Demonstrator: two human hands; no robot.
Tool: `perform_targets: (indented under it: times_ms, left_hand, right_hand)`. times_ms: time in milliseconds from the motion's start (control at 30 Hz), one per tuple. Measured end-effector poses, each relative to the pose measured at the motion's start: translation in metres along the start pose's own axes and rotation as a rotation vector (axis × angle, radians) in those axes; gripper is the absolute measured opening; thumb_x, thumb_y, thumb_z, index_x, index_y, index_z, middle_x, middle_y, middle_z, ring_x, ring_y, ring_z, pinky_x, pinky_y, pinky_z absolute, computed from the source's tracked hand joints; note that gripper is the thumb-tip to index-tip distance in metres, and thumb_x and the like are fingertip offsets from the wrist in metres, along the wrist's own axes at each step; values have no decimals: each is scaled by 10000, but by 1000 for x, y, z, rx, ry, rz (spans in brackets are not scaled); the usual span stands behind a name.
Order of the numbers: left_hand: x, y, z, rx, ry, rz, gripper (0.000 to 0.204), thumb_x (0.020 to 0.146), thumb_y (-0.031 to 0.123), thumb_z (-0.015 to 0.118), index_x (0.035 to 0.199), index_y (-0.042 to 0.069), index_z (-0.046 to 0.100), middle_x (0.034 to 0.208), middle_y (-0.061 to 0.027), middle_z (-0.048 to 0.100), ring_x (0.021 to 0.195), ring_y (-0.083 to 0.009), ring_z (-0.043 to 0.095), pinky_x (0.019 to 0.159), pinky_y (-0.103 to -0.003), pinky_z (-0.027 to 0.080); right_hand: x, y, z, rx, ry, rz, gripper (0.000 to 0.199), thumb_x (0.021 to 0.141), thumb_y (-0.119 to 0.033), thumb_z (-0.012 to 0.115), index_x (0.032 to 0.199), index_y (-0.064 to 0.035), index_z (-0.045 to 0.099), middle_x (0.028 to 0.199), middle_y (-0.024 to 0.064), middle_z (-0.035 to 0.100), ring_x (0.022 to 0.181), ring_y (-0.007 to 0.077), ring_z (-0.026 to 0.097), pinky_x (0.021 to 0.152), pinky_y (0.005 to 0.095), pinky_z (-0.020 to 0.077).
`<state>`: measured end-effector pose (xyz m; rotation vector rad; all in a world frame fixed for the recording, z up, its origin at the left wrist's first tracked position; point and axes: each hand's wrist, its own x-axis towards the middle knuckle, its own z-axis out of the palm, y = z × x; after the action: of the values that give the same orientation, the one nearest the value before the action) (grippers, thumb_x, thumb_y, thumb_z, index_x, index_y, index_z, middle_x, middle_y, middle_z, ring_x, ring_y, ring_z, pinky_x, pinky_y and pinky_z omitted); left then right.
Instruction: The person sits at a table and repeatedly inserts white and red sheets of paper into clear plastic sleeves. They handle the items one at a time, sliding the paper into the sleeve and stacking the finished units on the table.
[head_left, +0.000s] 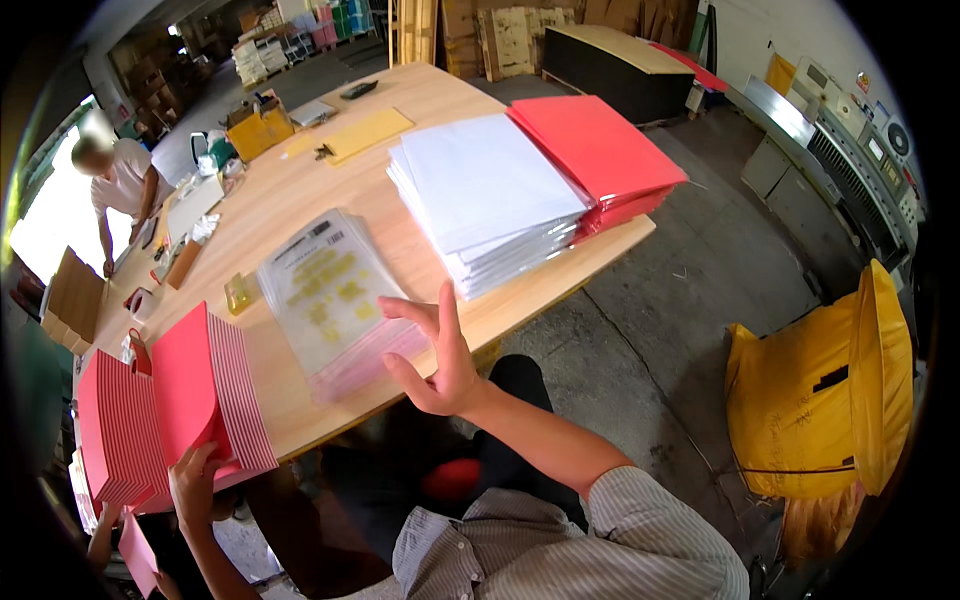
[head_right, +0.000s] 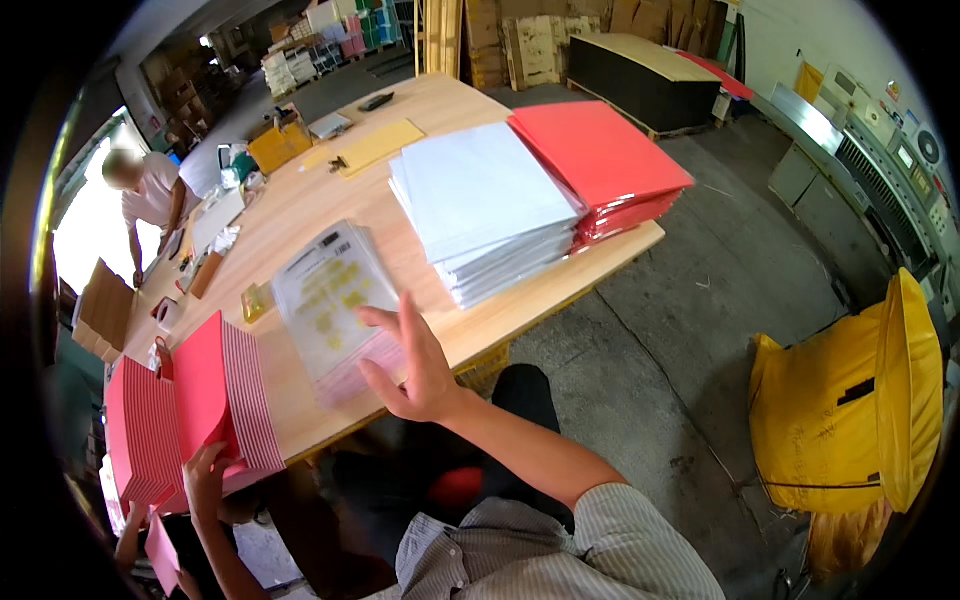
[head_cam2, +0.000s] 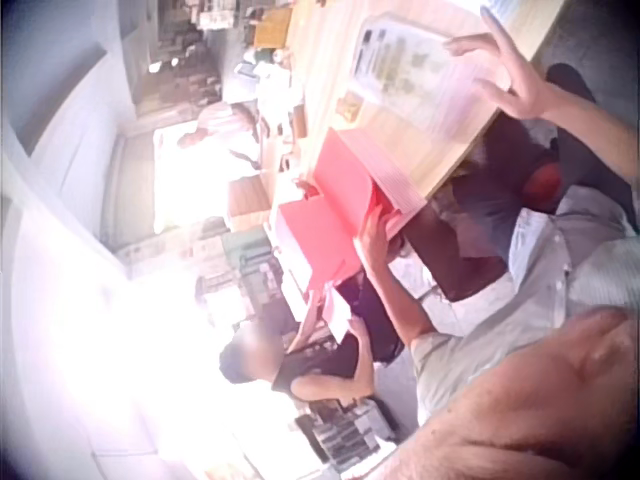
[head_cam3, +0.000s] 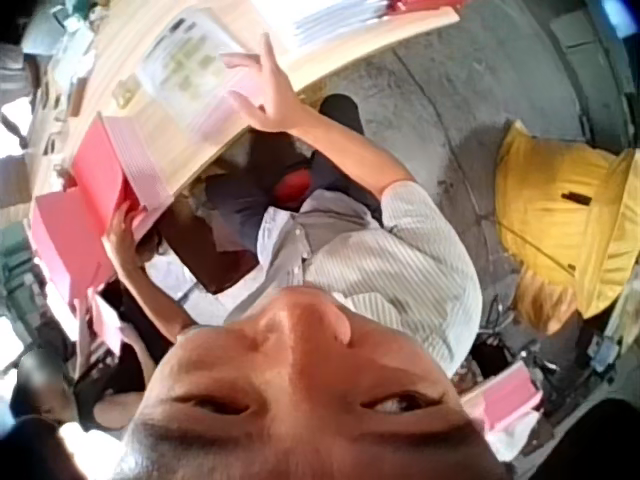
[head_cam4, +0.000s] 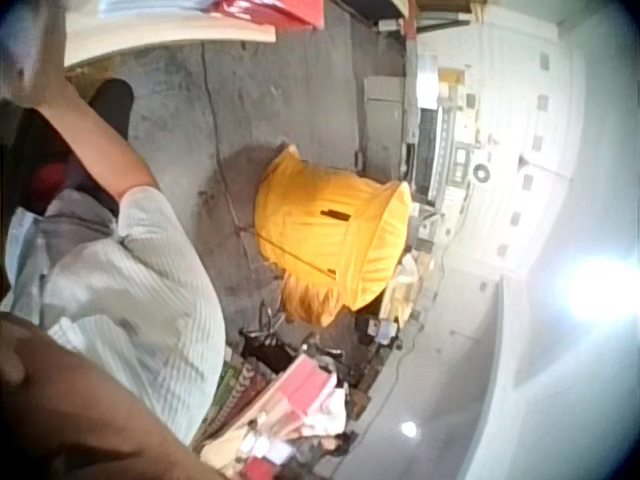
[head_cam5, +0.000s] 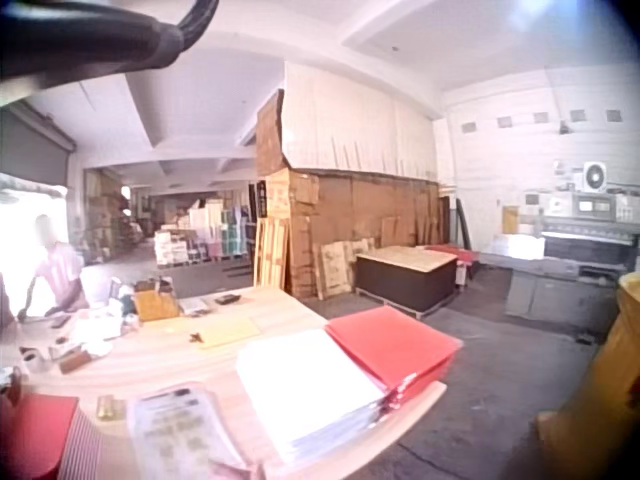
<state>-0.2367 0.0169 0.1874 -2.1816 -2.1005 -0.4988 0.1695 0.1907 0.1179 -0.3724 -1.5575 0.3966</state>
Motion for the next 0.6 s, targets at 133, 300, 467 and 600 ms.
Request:
perform_targets:
  times_ms: [133, 300, 467, 600]
  left_hand:
    - [-7, 1, 2, 57, 48, 32, 147, 882, 58, 660, 1022, 21, 689, 867, -161, 691, 714, -355, 668, 626, -421, 538]
    - [-5, -13, 24, 108, 87, 19, 311, 836, 145, 713, 1133, 83, 647, 999, -108, 703, 837, -329, 682, 691, -442, 531]
    - [-3, -6, 22, 122, 122, -38, 216, 896, 114, 689, 1093, 57, 623, 957, -126, 704, 808, -323, 706, 662, -398, 565]
    - [-15, -10, 27, 127, 192, -17, 208, 904, 71, 643, 1109, 67, 609, 999, -106, 699, 794, -314, 695, 634, -395, 566]
  right_hand:
    - [-15, -8, 11, 216, 1, 216, 966, 880, -50, 671, 1584, 36, 14, 1188, 213, 670, 956, 331, 662, 918, 412, 498]
    - [-35, 15, 8, -41, -135, 187, 720, 879, -66, 665, 1495, 93, 327, 1050, 151, 684, 903, 276, 664, 892, 399, 524]
    - [-60, 57, 7, -261, -351, 432, 752, 929, -112, 636, 1555, 37, 246, 1110, 156, 670, 1008, 276, 646, 902, 370, 513]
    - [-68, 59, 10, -327, -415, 499, 757, 924, -129, 638, 1567, -11, 257, 1183, 180, 642, 1104, 314, 618, 968, 410, 481]
